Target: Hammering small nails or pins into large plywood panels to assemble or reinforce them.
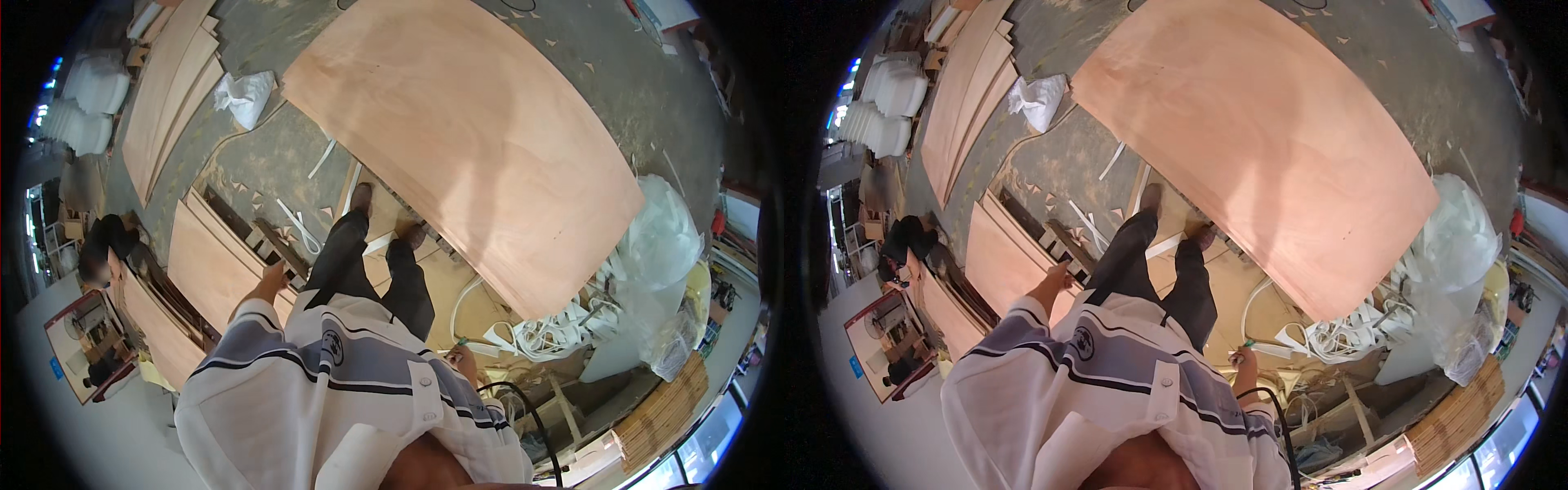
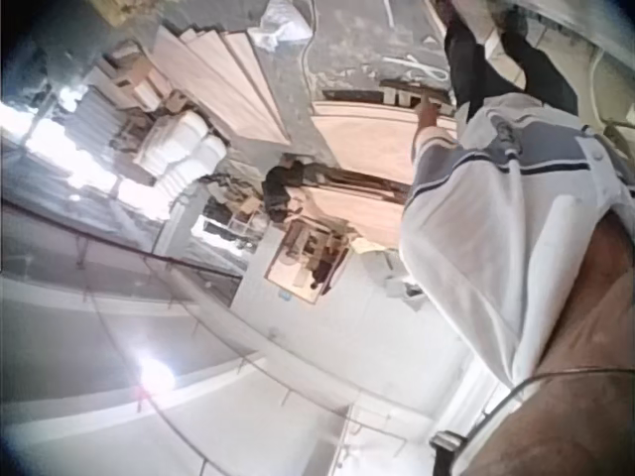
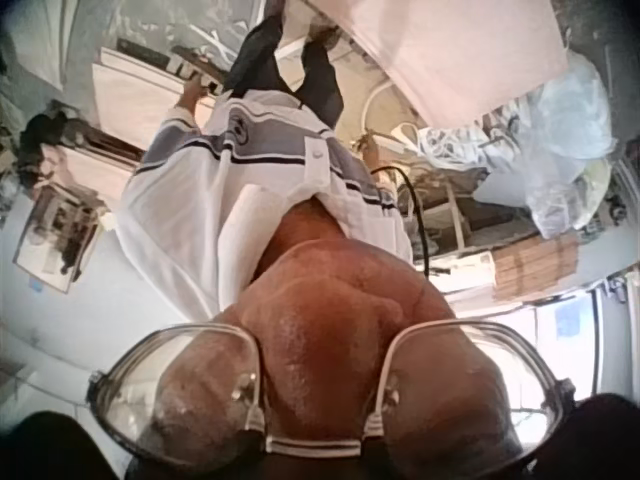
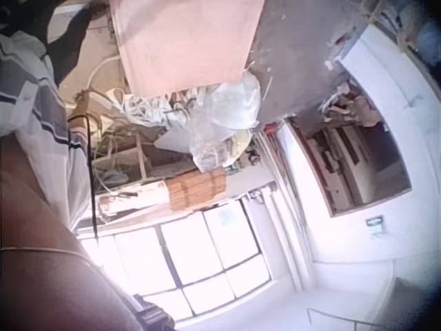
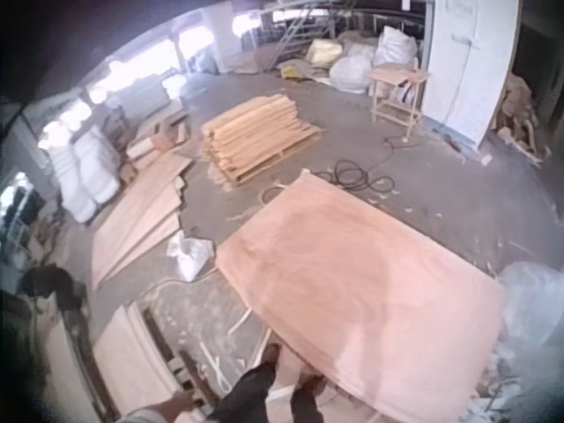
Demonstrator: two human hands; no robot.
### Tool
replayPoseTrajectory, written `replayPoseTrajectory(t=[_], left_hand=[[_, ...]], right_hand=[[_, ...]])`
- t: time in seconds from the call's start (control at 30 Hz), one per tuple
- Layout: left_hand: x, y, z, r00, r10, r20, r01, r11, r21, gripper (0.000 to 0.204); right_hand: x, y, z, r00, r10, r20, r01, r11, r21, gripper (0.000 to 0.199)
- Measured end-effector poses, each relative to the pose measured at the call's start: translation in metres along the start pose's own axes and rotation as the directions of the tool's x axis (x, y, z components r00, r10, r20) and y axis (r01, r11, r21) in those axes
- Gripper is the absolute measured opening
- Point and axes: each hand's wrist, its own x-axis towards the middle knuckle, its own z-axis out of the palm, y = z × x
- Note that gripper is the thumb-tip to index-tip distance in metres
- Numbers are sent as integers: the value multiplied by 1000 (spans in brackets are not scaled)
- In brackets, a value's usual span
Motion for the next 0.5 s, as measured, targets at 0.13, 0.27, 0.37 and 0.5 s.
replayPoseTrajectory(t=[0.13, 0.27, 0.37, 0.5], left_hand=[[-43, -22, -29, 992, -123, 38, 127, 984, -126, 52], [-51, -6, -43, 996, -31, 81, 44, 986, -161, 53], [-9, 19, -71, 993, -9, 120, 36, 975, -220, 53], [38, 72, -105, 990, 138, 31, -121, 938, -326, 50]], right_hand=[[-17, 5, 39, 997, 4, -74, -36, 899, -437, 16], [19, 2, 77, 972, -223, 69, 186, 564, -804, 14], [25, -19, 151, 903, -373, 214, 359, 380, -853, 13], [-12, -28, 335, 802, -513, 308, 403, 84, -911, 24]])
